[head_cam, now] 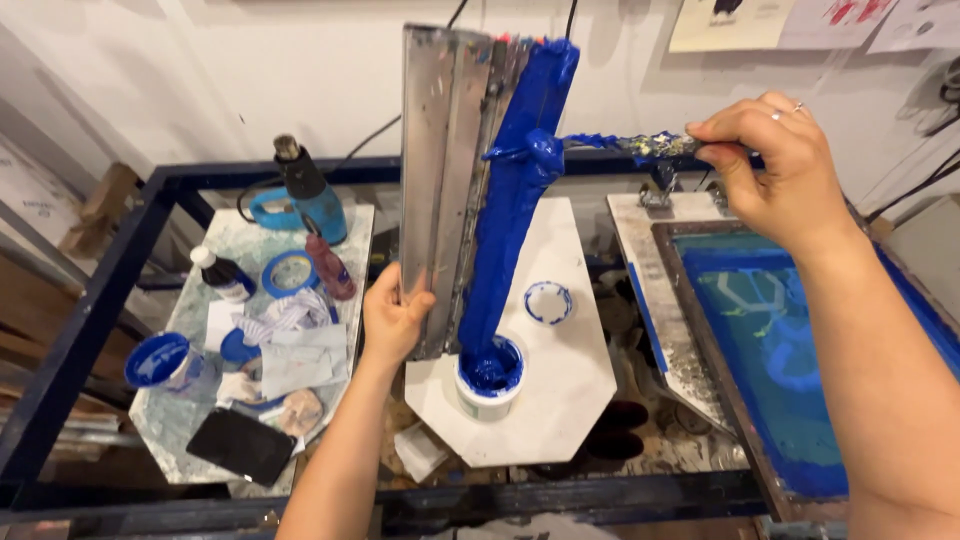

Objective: The person pours blue ink from a small container into a larger jar and stirs it with a spatula, then uses the spatula to spread ink onto a squeegee and a screen printing frame.

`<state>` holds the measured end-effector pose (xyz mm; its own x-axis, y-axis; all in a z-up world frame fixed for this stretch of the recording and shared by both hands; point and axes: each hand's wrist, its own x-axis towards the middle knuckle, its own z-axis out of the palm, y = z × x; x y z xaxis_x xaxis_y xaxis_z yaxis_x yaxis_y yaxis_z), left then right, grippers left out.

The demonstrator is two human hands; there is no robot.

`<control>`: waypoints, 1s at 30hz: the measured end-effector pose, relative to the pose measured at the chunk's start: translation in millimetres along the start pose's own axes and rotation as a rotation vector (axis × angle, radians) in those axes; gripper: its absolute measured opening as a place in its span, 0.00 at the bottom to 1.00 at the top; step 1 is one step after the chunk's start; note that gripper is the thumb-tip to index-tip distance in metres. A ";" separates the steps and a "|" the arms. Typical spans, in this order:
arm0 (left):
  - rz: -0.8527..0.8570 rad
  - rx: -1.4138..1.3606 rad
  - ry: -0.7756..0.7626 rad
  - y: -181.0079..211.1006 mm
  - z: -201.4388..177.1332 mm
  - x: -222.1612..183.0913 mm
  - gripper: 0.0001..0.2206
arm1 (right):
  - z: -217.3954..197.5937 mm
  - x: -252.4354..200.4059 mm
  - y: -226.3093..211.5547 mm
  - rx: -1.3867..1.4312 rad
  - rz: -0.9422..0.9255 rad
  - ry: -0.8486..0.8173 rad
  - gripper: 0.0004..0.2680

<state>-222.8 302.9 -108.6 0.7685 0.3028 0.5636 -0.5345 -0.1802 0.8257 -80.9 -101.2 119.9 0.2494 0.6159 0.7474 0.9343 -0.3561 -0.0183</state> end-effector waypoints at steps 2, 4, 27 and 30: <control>-0.030 -0.014 0.001 0.7 1.0 0.0 0.32 | 9.9 -4.9 -6.3 -0.011 0.021 -0.039 0.02; -0.051 -0.027 0.001 -2.3 0.2 0.3 0.32 | 21.0 -10.4 -9.6 -0.025 0.038 -0.071 0.03; -0.060 -0.250 0.100 -8.0 -1.4 16.3 0.17 | 107.2 -82.3 -25.2 0.030 0.107 -0.052 0.06; -0.061 -0.248 0.101 -16.3 -3.5 16.5 0.18 | 113.5 -95.7 -35.1 0.021 0.148 -0.094 0.03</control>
<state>-202.7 314.1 -112.9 0.7698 0.4001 0.4973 -0.5673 0.0719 0.8204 -108.6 -67.9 -26.4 0.4062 0.6215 0.6699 0.8906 -0.4332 -0.1382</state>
